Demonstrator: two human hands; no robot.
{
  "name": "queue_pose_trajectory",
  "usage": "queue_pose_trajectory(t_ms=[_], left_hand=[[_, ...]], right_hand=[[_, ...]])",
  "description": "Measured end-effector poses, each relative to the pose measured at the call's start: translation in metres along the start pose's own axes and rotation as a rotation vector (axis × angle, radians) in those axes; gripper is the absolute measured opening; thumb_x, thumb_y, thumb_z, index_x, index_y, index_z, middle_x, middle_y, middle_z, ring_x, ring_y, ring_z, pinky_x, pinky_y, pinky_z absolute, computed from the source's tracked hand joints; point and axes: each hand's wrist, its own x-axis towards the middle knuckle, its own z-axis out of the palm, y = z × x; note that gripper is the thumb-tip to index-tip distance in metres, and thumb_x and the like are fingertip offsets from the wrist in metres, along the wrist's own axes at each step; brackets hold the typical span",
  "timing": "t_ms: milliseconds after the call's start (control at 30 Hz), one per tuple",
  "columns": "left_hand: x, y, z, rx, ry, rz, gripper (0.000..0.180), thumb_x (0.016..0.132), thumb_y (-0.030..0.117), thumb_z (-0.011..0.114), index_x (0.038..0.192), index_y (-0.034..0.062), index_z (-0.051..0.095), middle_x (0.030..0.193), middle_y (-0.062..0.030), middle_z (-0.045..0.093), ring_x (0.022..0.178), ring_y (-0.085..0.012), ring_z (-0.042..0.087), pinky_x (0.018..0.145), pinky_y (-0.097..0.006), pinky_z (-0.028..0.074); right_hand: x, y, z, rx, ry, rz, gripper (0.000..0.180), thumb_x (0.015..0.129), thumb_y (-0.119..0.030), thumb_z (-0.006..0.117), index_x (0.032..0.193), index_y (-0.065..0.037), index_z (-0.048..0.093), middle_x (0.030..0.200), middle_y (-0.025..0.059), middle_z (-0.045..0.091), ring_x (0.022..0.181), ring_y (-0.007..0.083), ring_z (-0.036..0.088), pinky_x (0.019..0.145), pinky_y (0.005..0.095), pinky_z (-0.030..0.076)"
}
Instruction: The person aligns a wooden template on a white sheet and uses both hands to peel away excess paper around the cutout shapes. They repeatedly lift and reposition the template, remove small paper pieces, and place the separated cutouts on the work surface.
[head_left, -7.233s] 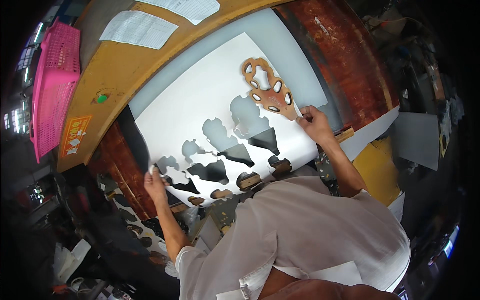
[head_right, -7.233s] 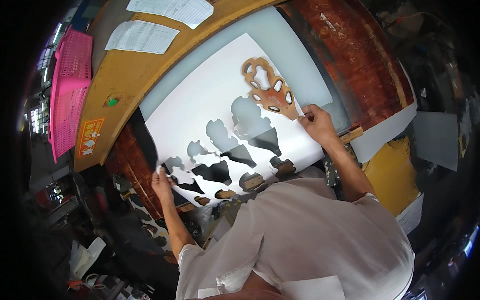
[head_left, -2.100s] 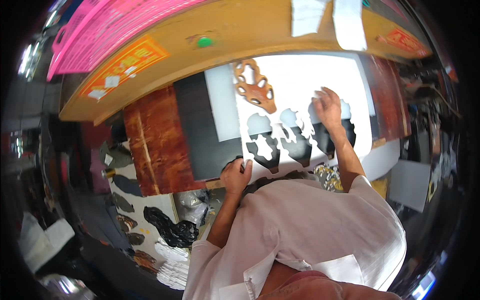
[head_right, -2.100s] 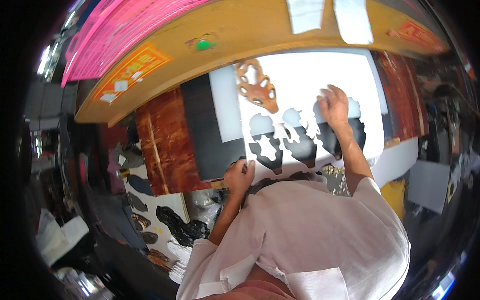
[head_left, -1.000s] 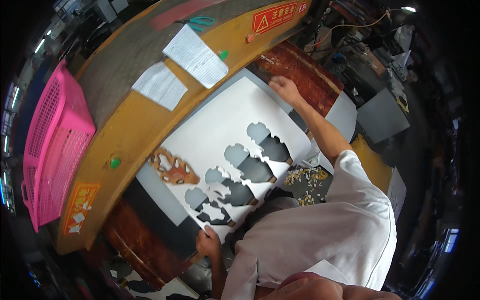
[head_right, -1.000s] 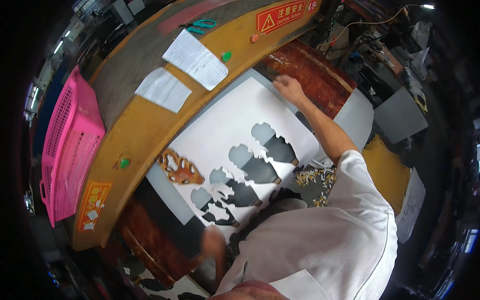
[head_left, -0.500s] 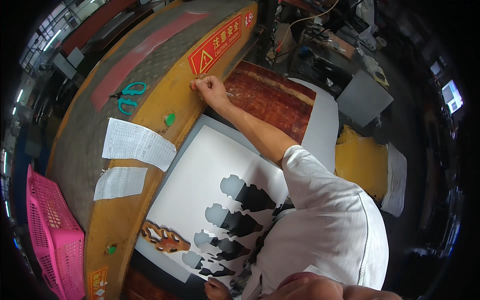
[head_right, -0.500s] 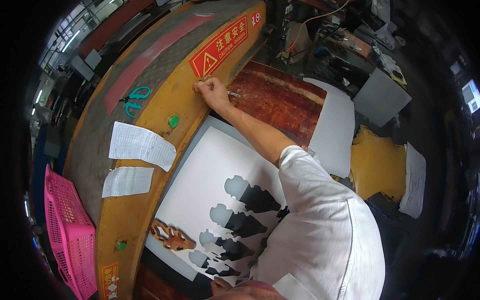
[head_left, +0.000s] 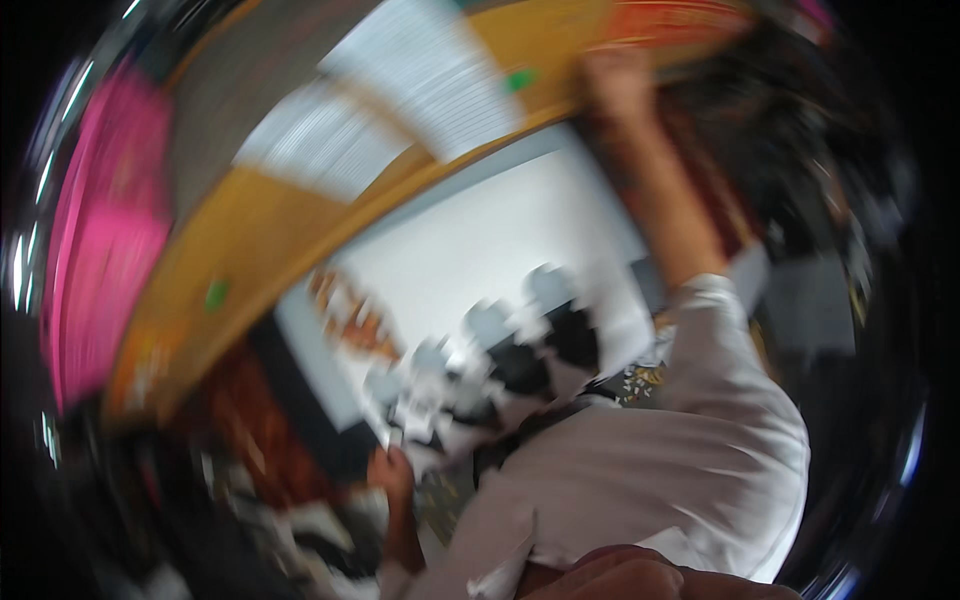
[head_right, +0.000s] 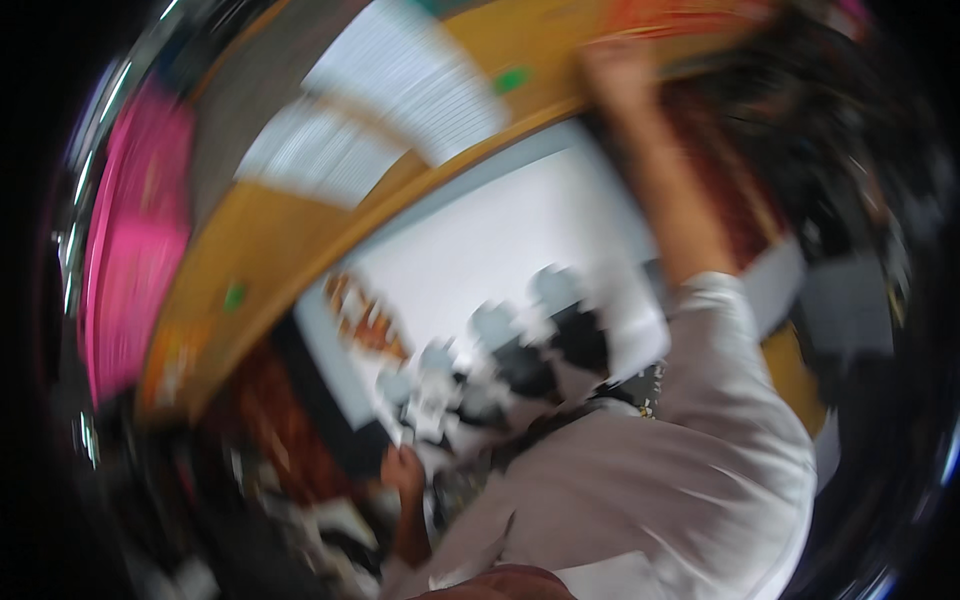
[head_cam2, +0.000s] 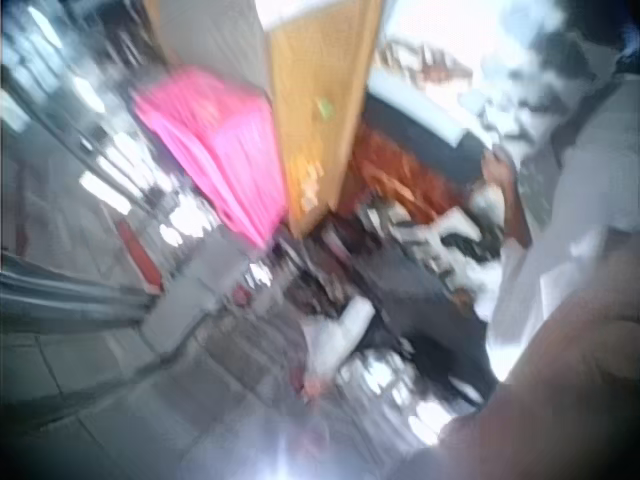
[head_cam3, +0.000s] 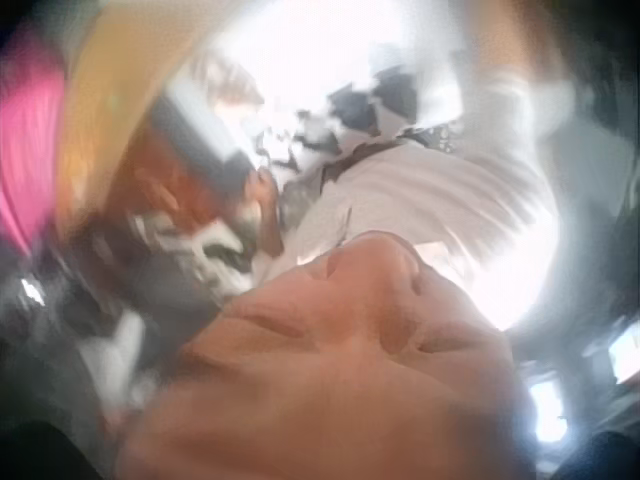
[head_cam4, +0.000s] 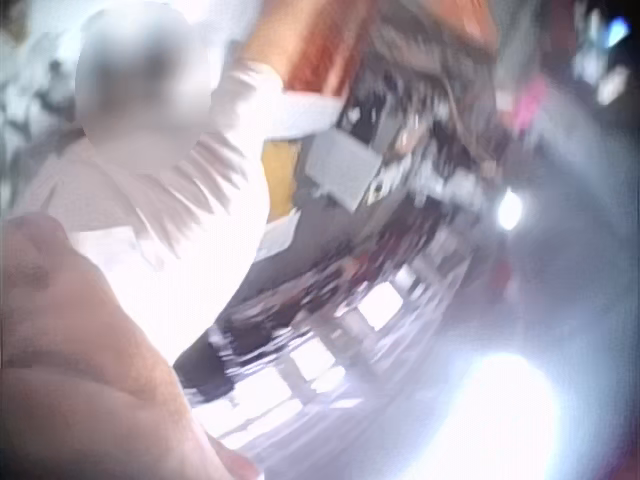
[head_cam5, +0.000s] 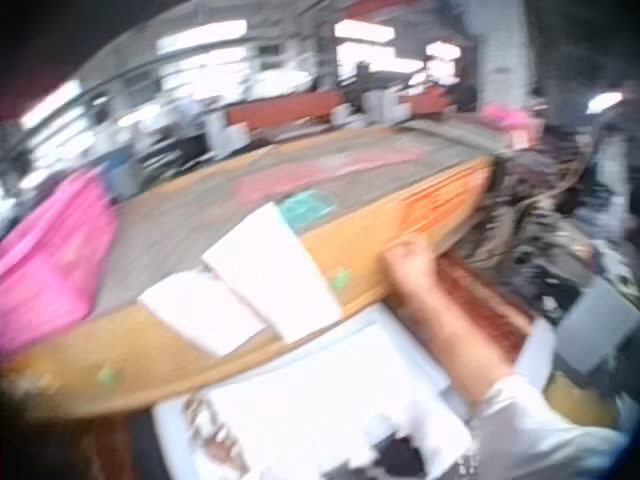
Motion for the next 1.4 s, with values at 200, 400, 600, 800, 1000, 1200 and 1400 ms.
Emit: queue_pose_trajectory(t_ms=[200,400,600,800,1000,1200,1400], left_hand=[[0.007,0.003,-0.01,-0.064,0.081,0.046,0.029,0.092,0.024,0.071,0.07,0.0092,0.06,0.067,-0.0146,0.063,0.066,-0.0376,0.064,0.06,-0.049,0.051],[0.012,0.005,-0.018,-0.129,0.087,0.031,0.031,0.093,0.03,0.071,0.071,0.0101,0.061,0.068,-0.0137,0.064,0.066,-0.0375,0.063,0.06,-0.05,0.05],[0.013,-0.001,-0.011,-0.157,0.128,0.148,0.034,0.095,0.027,0.069,0.069,0.008,0.059,0.068,-0.0172,0.064,0.066,-0.0414,0.063,0.058,-0.055,0.047],[0.013,0.0,-0.012,-0.152,0.111,0.143,0.035,0.096,0.027,0.068,0.068,0.0073,0.06,0.069,-0.0181,0.063,0.065,-0.0416,0.062,0.057,-0.055,0.048],[0.015,0.003,-0.008,-0.009,0.144,0.167,0.037,0.097,0.027,0.066,0.067,0.0071,0.058,0.066,-0.0175,0.061,0.061,-0.0417,0.06,0.055,-0.055,0.046],[0.014,-0.007,0.003,-0.001,0.163,0.191,0.034,0.098,0.029,0.067,0.069,0.0126,0.061,0.063,-0.01,0.057,0.054,-0.032,0.056,0.049,-0.043,0.044],[0.012,0.001,-0.004,-0.102,0.099,0.113,0.036,0.099,0.027,0.064,0.07,0.0064,0.06,0.066,-0.0179,0.06,0.06,-0.0416,0.06,0.054,-0.053,0.045]], right_hand=[[0.049,-0.002,-0.016,1.184,-0.234,0.845,0.024,0.101,-0.027,0.071,0.1,-0.004,0.066,0.101,0.0143,0.07,0.108,0.032,0.069,0.106,0.0447,0.058],[-0.034,-0.038,-0.022,0.788,-0.237,0.889,0.034,0.102,-0.034,0.072,0.117,-0.004,0.064,0.099,0.01,0.069,0.087,0.0236,0.07,0.08,0.038,0.06],[-0.013,-0.083,-0.02,0.804,0.0,0.959,0.044,0.103,-0.036,0.069,0.125,0.0,0.057,0.099,0.0121,0.059,0.089,0.0297,0.072,0.085,0.0474,0.067],[0.053,-0.085,-0.007,0.729,0.034,0.788,0.029,0.101,-0.03,0.069,0.11,-0.003,0.063,0.098,0.0112,0.065,0.083,0.0262,0.073,0.074,0.0412,0.066],[0.07,-0.063,-0.018,0.735,0.031,0.747,0.029,0.102,-0.024,0.063,0.081,-0.004,0.064,0.077,0.005,0.063,0.07,0.018,0.067,0.072,0.0345,0.066],[0.082,-0.063,-0.022,0.983,-0.029,0.939,0.038,0.102,-0.025,0.059,0.07,-0.005,0.061,0.077,0.0068,0.064,0.071,0.0206,0.068,0.079,0.0375,0.068],[0.064,-0.066,-0.021,0.767,0.105,0.651,0.022,0.091,-0.016,0.073,0.073,-0.007,0.063,0.081,0.0062,0.068,0.071,0.0175,0.068,0.072,0.0332,0.066]])
